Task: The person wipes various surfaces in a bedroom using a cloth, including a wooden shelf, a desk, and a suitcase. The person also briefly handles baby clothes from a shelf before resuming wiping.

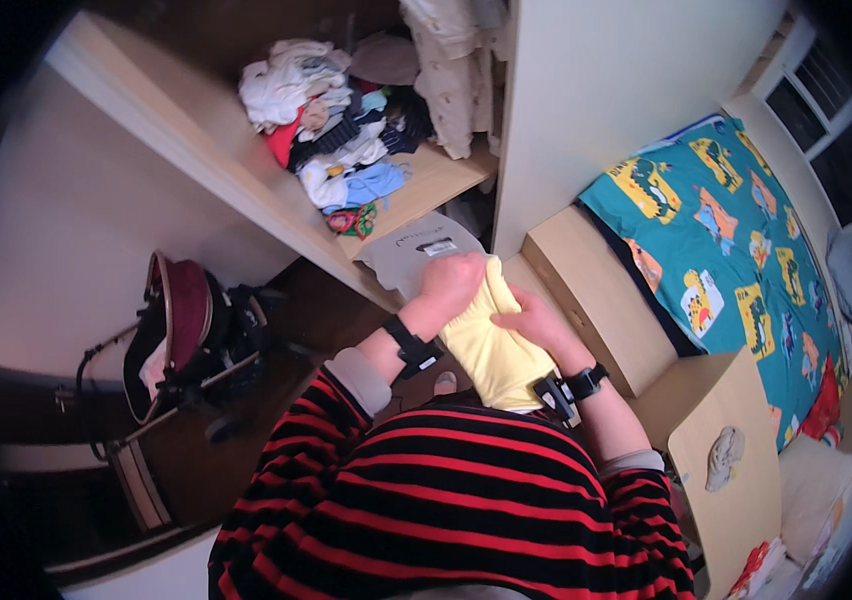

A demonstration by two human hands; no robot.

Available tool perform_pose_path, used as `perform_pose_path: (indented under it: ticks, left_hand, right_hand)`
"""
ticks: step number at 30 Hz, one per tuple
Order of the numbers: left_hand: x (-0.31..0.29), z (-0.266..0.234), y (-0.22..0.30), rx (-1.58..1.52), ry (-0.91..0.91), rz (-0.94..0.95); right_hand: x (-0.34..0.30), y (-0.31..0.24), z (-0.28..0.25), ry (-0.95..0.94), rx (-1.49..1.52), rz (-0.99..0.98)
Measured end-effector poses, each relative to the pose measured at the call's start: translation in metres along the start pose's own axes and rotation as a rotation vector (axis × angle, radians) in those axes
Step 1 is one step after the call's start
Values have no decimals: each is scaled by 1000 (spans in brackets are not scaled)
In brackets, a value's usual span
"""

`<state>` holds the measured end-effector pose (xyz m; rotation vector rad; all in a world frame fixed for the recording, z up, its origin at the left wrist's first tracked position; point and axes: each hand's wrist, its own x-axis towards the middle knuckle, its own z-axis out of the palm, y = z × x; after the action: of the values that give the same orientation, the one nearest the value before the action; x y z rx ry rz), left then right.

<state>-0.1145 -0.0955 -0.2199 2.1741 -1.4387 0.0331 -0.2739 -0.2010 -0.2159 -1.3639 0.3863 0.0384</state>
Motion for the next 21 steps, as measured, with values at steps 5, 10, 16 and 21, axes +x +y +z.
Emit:
perform_pose_path:
  ticks: [5,10,16,21]
  left_hand:
    - [-20,18,6,3,-5,-67]
    - [-58,47,28,-32,-123,210]
    - [-83,73,25,81,-49,74]
    - [-90,107,24,80,-1,-44]
  right_hand:
    - [3,33,2,-87,-399,-27]
    - [10,67,-13,51,-105,306]
    - [-35,116,-24,265,707,176]
    - [-74,140,-39,342,865,207]
